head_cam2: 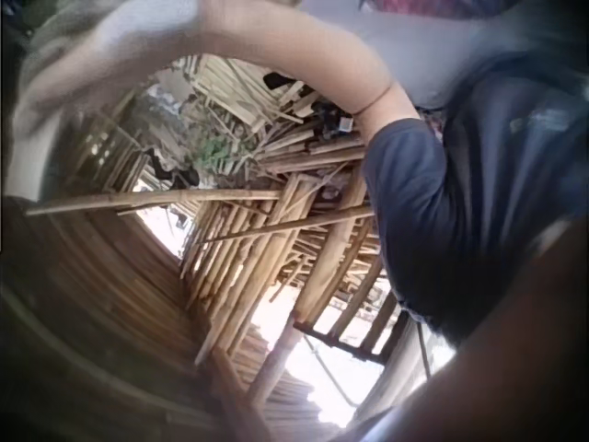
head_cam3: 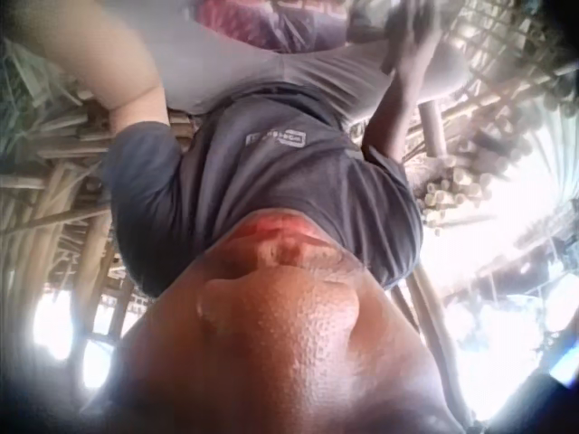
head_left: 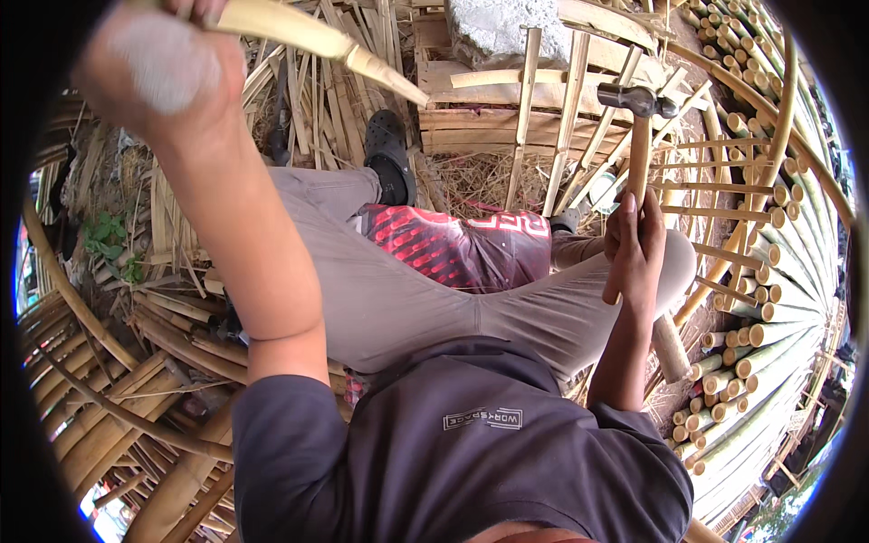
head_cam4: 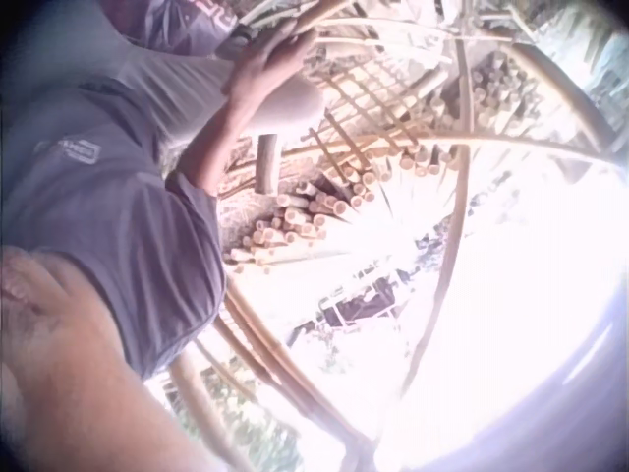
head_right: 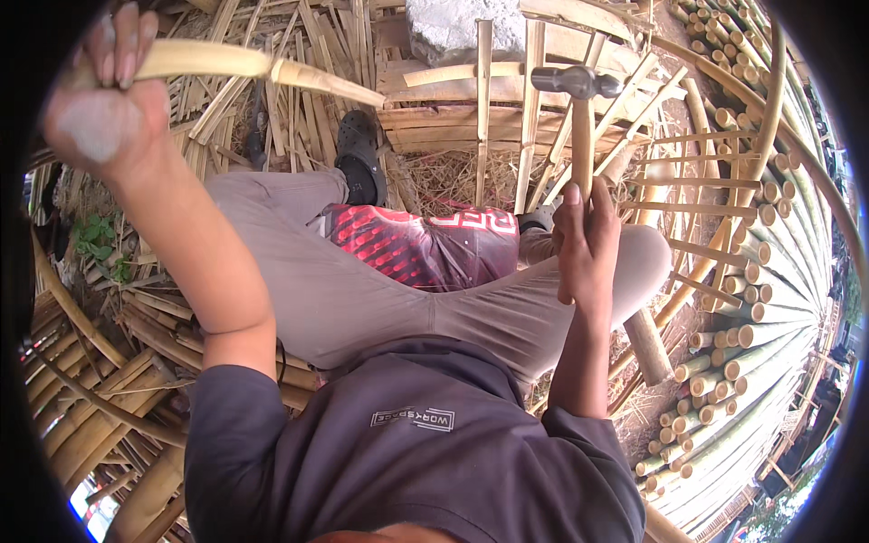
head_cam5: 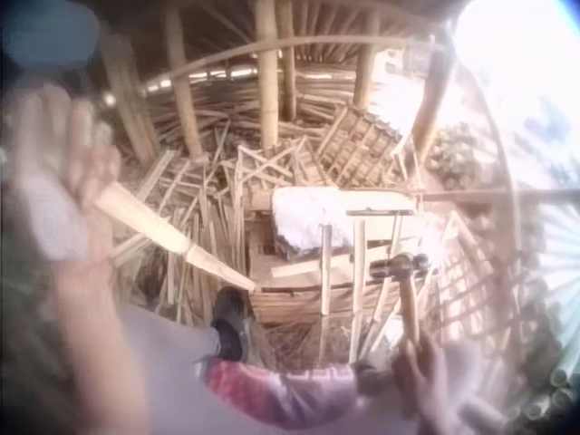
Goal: The person constructs a bamboo structure by hammering bamboo slats into a frame and then uses a machete to trim and shape a bamboo piece while sitting on the ground.
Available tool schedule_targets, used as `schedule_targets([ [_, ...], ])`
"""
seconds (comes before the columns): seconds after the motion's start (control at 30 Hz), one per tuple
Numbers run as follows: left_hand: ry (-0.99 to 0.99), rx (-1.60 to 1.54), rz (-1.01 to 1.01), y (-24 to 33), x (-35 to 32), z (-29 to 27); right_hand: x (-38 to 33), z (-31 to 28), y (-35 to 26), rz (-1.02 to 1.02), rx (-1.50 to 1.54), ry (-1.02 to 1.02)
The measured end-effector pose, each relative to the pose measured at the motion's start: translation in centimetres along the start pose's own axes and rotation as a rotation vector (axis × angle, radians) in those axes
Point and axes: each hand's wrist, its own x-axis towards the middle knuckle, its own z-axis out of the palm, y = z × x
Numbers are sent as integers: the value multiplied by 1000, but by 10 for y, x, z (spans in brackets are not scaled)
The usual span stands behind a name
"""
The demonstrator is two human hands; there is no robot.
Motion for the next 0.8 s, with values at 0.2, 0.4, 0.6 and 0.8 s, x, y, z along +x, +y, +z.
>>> schedule_targets([
  [0.2,594,374,-10,-48,-83,42,-13,-9,39,26,54,29],
  [0.4,602,299,-141,-137,-115,27,-21,1,54,81,143,-108],
  [0.6,575,490,-217,-187,-158,17,-15,13,58,169,57,-140],
  [0.8,586,358,-185,-183,-158,33,-5,32,64,166,-82,-210],
])
